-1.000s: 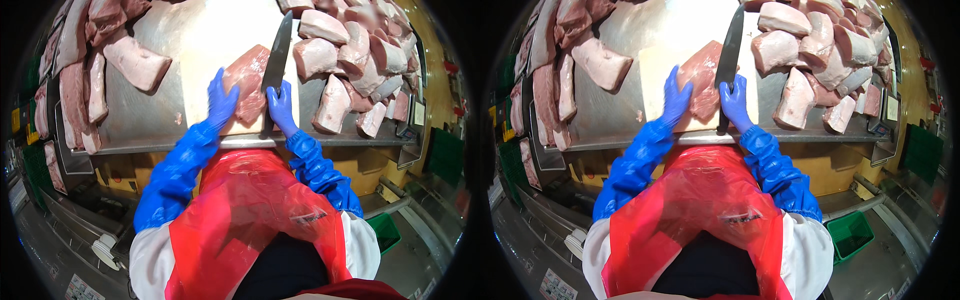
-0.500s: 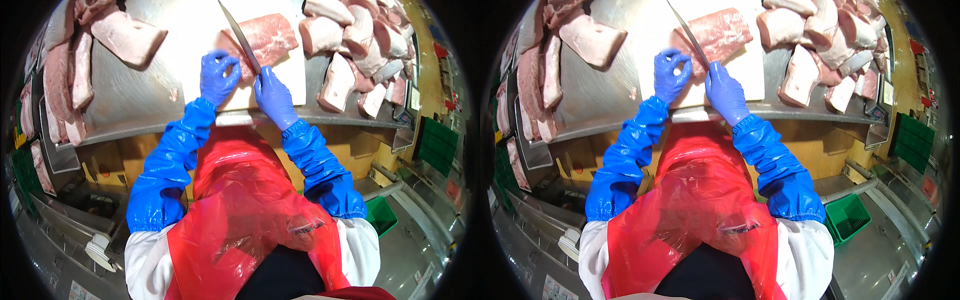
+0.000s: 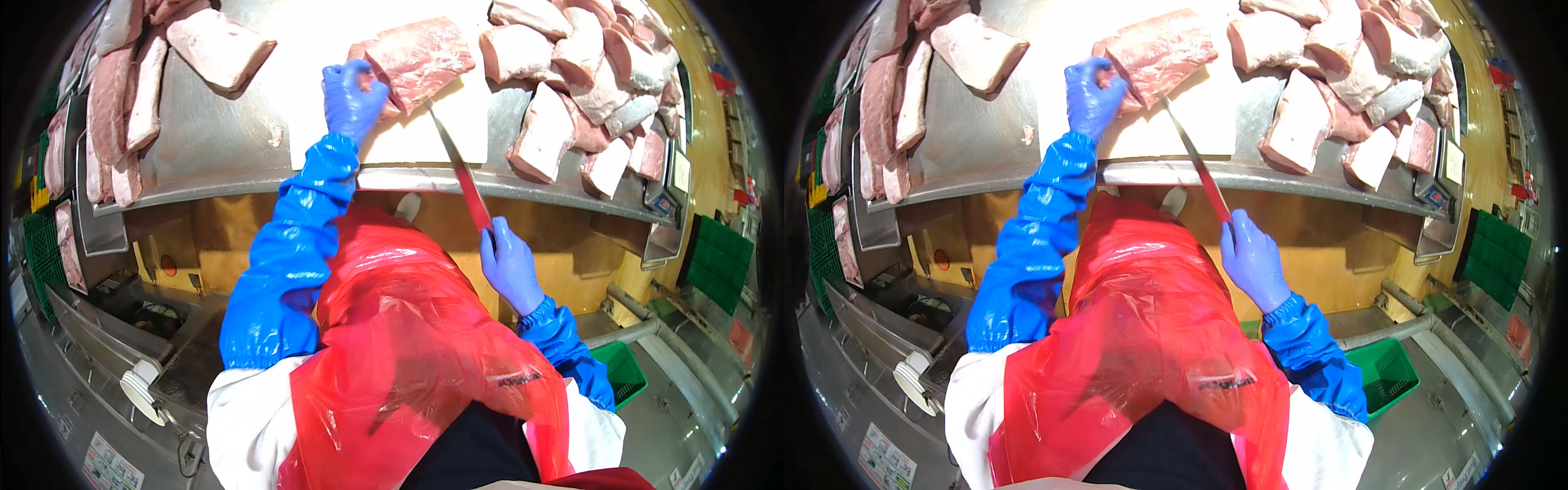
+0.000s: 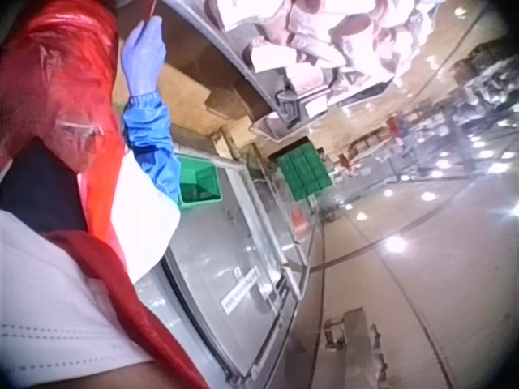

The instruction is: The person cuts large slabs of pork belly into smaller rectangular pieces using a knife on a cutting board. The cut pieces are stacked on the metal table to the right.

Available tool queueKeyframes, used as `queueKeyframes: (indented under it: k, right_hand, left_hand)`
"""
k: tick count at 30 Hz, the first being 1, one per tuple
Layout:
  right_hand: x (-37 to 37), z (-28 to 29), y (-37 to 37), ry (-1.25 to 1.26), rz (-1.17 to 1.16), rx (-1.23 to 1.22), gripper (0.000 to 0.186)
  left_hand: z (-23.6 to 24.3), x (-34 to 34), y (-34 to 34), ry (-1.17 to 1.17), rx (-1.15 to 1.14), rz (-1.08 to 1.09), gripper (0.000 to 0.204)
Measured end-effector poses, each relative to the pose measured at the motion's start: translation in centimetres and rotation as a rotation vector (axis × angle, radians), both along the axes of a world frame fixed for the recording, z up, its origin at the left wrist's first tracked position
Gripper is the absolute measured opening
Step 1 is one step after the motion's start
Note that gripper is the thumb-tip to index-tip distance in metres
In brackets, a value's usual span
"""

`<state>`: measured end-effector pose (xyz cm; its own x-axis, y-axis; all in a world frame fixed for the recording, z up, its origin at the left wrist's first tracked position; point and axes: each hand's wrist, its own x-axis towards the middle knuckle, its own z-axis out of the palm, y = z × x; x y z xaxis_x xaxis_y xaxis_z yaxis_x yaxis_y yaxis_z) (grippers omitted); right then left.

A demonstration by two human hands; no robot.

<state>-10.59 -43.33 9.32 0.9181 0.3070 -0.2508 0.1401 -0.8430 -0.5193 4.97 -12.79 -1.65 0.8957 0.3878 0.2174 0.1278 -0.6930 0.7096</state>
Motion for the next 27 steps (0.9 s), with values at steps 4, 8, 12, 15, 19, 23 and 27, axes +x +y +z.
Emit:
queueKeyframes:
  k: [4,8,12,15,19,23,27]
  right_hand:
    - [6.3,-1.7,7.8,-0.162,-0.034,0.172,0.018]
    - [19.1,-3.8,19.9,-0.124,-0.114,0.129,0.028]
    - [22.5,-2.8,22.8,-0.059,-0.033,-0.088,0.03]
    - [14.3,-4.6,18.3,-0.006,0.004,-0.114,0.033]
    - [8.7,-3.8,15.0,0.116,-0.019,-0.32,0.03]
    - [13.4,-7.0,17.2,-0.029,-0.058,-0.207,0.02]
    - [9.0,-6.9,14.8,0.112,-0.076,-0.236,0.022]
  left_hand:
    - [-1.6,1.3,3.9,0.209,-0.854,0.047,0.041]
    - [-1.7,2.1,4.3,0.293,-0.686,-0.052,0.036]
    - [-1.7,2.9,4.5,0.324,-0.508,-0.043,0.033]
    - [-1.8,2.9,6.1,0.357,-0.451,-0.068,0.033]
    - [0.4,3.4,6.5,0.491,-0.422,-0.18,0.038]
    - [-0.4,5.3,6.6,0.48,-0.395,-0.235,0.034]
    - [-2.1,8.2,9.1,0.518,-0.277,-0.229,0.031]
